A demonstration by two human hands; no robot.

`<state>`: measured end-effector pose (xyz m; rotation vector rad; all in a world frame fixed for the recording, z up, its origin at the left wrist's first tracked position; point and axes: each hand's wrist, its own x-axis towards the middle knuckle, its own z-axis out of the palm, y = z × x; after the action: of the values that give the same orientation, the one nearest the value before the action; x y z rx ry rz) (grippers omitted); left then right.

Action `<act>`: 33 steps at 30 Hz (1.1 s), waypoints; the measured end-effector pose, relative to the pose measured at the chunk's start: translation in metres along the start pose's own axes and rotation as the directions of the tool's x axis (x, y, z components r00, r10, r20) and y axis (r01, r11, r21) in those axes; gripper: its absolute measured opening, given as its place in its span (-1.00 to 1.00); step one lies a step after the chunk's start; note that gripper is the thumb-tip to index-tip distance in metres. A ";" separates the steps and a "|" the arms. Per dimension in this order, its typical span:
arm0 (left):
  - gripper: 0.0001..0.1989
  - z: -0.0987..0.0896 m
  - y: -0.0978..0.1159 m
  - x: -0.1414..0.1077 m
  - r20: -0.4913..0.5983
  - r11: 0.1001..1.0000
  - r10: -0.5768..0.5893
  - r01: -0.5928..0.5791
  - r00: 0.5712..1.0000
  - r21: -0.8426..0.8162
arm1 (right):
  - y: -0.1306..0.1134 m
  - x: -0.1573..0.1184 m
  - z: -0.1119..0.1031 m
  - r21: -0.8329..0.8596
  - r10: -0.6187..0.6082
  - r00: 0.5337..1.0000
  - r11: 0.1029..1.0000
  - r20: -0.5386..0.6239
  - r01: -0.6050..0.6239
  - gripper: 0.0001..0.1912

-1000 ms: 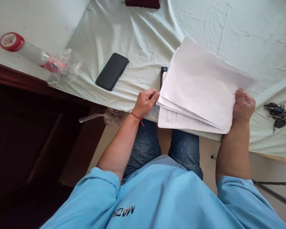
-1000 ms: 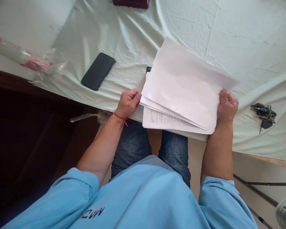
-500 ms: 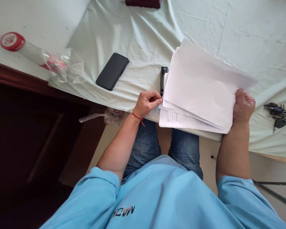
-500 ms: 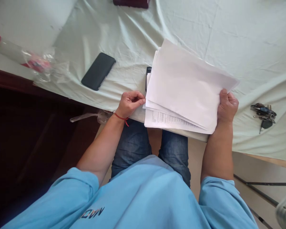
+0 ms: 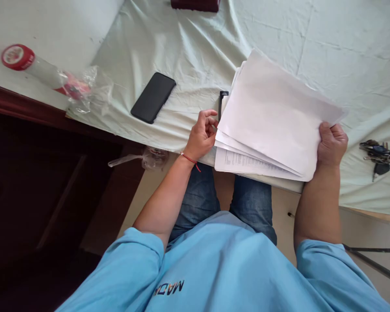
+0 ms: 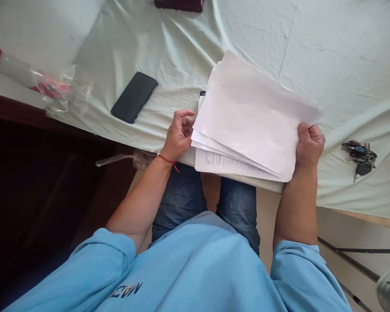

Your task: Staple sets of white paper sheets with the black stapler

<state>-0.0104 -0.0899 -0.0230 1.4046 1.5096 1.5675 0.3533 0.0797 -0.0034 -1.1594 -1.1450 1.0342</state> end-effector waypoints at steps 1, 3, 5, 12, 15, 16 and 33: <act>-0.57 0.000 -0.002 0.000 -0.006 1.000 -0.030 0.030 1.000 -0.005 | 0.000 -0.001 0.000 0.008 0.002 1.000 1.000 0.008 -0.002 -0.59; -0.60 0.000 -0.001 0.000 0.013 0.997 -0.073 0.073 0.997 0.019 | -0.002 -0.003 0.001 0.021 0.014 0.999 1.000 0.031 -0.015 -0.58; -0.69 0.000 0.004 0.000 0.042 0.994 -0.075 0.072 0.996 0.079 | -0.005 -0.006 0.002 0.032 0.032 0.998 0.999 0.060 -0.034 -0.56; -0.53 -0.003 0.014 0.001 0.012 0.997 -0.041 0.041 0.999 0.070 | -0.011 -0.014 0.009 0.096 0.082 0.987 0.991 0.139 -0.096 -0.49; -0.50 -0.004 0.011 0.001 -0.032 0.995 -0.090 0.089 0.995 -0.044 | -0.012 -0.017 0.011 0.120 0.097 0.979 0.986 0.181 -0.120 -0.48; -0.49 -0.005 0.010 0.001 -0.040 0.991 -0.106 0.102 0.994 -0.084 | -0.012 -0.018 0.011 0.125 0.099 0.976 0.984 0.194 -0.125 -0.48; -0.48 -0.006 0.011 0.000 -0.098 0.961 -0.156 0.128 0.983 -0.244 | -0.023 -0.026 0.009 0.031 0.211 0.931 0.973 0.297 -0.230 -0.54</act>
<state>-0.0134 -0.0944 -0.0118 1.0650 1.4003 1.6999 0.3409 0.0524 0.0162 -1.1258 -1.2179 1.4445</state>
